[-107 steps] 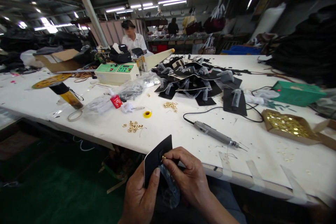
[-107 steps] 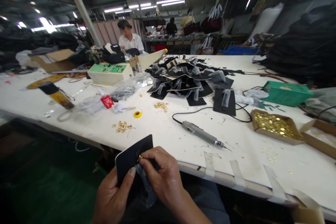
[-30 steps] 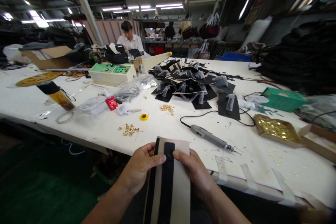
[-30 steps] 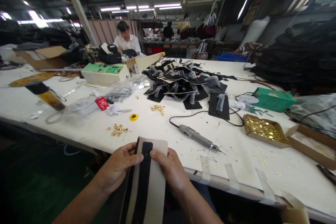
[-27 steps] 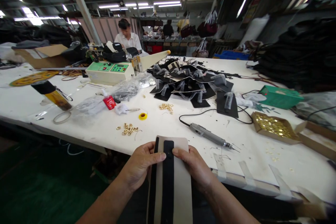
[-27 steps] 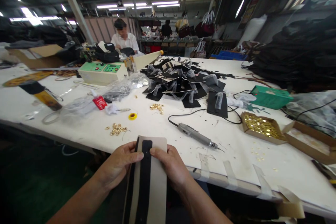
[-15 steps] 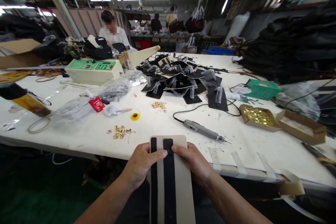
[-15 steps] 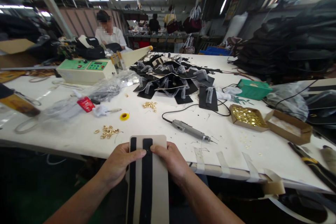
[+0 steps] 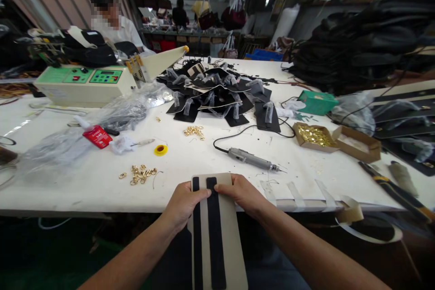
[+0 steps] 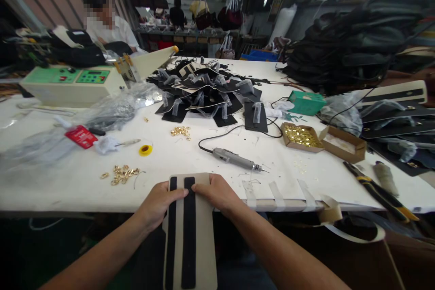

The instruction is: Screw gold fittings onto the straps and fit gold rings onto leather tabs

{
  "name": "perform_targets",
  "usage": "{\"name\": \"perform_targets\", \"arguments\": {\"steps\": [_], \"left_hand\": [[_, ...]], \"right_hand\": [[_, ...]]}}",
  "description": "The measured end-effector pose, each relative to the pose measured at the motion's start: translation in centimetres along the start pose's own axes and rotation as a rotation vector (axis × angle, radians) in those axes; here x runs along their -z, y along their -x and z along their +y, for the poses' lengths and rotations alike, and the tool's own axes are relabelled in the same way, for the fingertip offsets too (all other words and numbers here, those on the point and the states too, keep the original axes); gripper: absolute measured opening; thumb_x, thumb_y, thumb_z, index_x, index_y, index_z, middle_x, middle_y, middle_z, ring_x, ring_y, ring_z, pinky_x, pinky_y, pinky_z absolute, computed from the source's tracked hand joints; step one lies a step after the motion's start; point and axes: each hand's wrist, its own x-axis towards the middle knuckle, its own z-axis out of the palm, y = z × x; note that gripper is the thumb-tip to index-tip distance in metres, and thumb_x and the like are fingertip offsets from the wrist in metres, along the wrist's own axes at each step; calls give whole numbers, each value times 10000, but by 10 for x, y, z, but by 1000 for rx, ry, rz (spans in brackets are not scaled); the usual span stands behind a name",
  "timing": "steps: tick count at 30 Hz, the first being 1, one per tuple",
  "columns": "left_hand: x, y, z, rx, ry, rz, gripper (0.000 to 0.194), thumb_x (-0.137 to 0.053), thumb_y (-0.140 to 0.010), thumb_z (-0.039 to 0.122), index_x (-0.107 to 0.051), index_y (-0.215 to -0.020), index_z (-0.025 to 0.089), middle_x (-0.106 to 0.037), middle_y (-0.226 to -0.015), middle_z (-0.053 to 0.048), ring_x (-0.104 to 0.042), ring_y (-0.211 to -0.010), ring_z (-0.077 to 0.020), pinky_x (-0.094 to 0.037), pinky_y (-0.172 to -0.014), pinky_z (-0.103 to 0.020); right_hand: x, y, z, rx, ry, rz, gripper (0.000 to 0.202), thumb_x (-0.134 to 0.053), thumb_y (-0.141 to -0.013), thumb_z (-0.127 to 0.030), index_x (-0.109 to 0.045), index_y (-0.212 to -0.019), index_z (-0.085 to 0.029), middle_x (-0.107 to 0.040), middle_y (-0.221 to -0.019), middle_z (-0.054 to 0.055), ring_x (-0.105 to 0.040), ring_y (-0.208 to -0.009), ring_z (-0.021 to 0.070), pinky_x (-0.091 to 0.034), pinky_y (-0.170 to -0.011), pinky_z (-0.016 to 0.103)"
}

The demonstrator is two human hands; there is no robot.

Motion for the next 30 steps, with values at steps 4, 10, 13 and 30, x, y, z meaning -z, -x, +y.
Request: {"name": "perform_targets", "arguments": {"steps": [4,10,13,30], "left_hand": [[2,-12,-3,25,-73,2,357,-822,-647,316,-763,-948,133,-815,-842,-96,-781,-771,-278,-616,-721,-360],[-2,-23,3,51,-235,10,281,-756,-667,253,-779,-928,153,-818,-841,-85,-778,-762,-273,-600,-687,-341],[-6,-27,8,62,-321,31,234,-720,-674,224,-779,-890,158,-812,-820,-76,-768,-743,-263,-586,-669,-329],[-16,-34,12,59,-694,54,164,-655,-748,169,-766,-869,172,-810,-838,-60,-778,-782,-263,-573,-651,-309]], "right_hand": [[10,-18,-6,-18,258,21,212,-751,-707,-358,-684,-771,-167,-701,-734,15,-607,-672,169,-420,-571,249],[26,-40,-18,-90,578,-95,216,-748,-692,-358,-766,-795,-170,-641,-653,-8,-578,-647,160,-357,-513,246],[28,-45,-19,-85,659,-110,205,-728,-705,-348,-780,-799,-173,-639,-644,-11,-576,-634,156,-361,-512,249],[22,-44,-13,-38,888,-43,175,-697,-712,-313,-796,-791,-191,-755,-759,60,-679,-734,207,-356,-540,257]]}}
